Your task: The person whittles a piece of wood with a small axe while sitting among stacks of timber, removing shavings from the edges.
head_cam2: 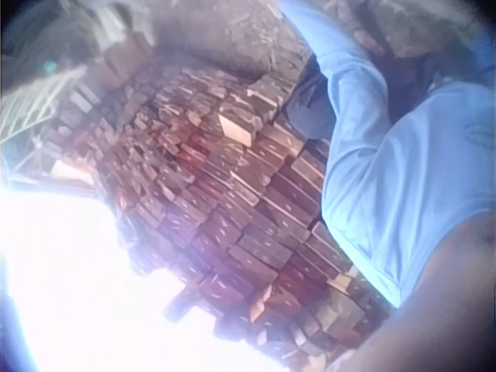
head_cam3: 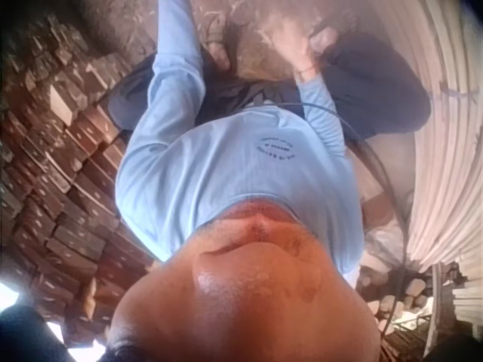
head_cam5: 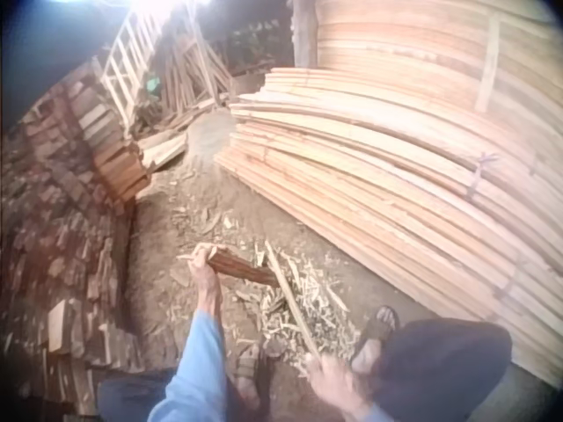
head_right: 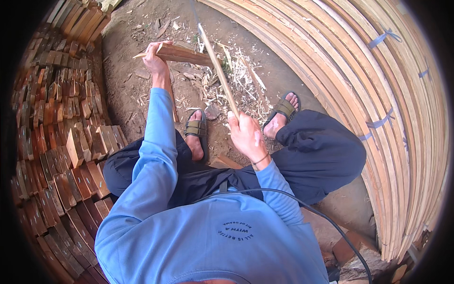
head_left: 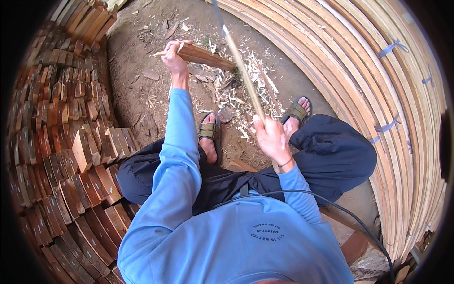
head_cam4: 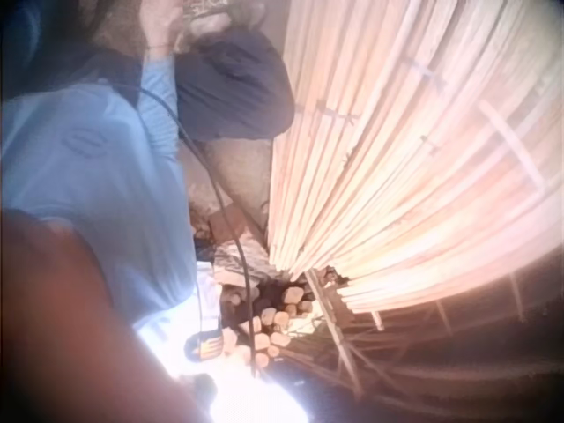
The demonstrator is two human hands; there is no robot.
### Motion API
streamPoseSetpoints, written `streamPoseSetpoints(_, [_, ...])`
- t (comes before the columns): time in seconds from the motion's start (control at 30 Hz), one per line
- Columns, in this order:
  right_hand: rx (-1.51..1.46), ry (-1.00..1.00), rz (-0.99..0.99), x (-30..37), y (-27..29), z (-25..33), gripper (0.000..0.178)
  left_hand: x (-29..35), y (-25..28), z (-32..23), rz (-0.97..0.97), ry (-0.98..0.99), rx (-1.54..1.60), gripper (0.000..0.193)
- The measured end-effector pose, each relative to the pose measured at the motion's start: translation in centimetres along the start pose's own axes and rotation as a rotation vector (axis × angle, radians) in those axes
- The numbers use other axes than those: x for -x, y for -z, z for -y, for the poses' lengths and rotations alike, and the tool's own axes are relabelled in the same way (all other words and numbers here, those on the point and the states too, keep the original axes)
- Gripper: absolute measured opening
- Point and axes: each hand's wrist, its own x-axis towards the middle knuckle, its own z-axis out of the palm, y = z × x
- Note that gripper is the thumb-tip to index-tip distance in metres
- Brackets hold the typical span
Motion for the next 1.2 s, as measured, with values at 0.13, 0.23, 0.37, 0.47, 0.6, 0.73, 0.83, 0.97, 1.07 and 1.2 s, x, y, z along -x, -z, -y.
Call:
streamPoseSetpoints(0.13, [-0.073,-0.017,0.044,0.8,-2.2,-2.1,0.042,0.5,0.3,0.3,-0.026,-0.025,0.011,0.018])
streamPoseSetpoints(0.23, [0.141,-0.059,0.126,0.3,-4.6,-5.9,0.042,0.8,0.9,0.4,-0.049,0.024,0.062,0.020])
streamPoseSetpoints(0.37, [-0.096,-0.023,-0.001,0.7,-0.4,0.4,0.043,1.2,2.2,0.4,-0.052,-0.037,-0.037,0.023])
streamPoseSetpoints(0.47, [-0.059,-0.035,0.001,0.9,-2.4,-0.7,0.046,1.3,1.1,0.0,-0.070,-0.045,0.003,0.021])
streamPoseSetpoints(0.6, [0.218,0.002,0.119,0.5,-4.6,-5.5,0.052,1.1,0.9,0.3,-0.063,-0.050,-0.035,0.021])
streamPoseSetpoints(0.73, [-0.011,-0.009,-0.082,1.7,-0.9,1.7,0.051,1.7,0.8,-0.1,-0.091,-0.018,-0.057,0.024])
streamPoseSetpoints(0.83, [-0.041,-0.008,-0.056,2.3,-1.3,1.3,0.041,2.0,-0.2,-0.3,-0.075,0.012,0.012,0.026])
streamPoseSetpoints(0.97, [0.119,-0.072,0.133,2.3,-3.0,-3.2,0.040,1.2,0.8,0.6,-0.043,-0.208,-0.339,0.025])
streamPoseSetpoints(1.07, [0.072,0.025,0.117,3.3,-0.9,-1.3,0.030,1.5,1.0,0.9,-0.063,-0.161,-0.220,0.024])
streamPoseSetpoints(1.2, [-0.026,0.077,0.019,5.8,0.3,0.7,0.022,1.4,1.1,1.4,-0.151,-0.098,-0.093,0.021])
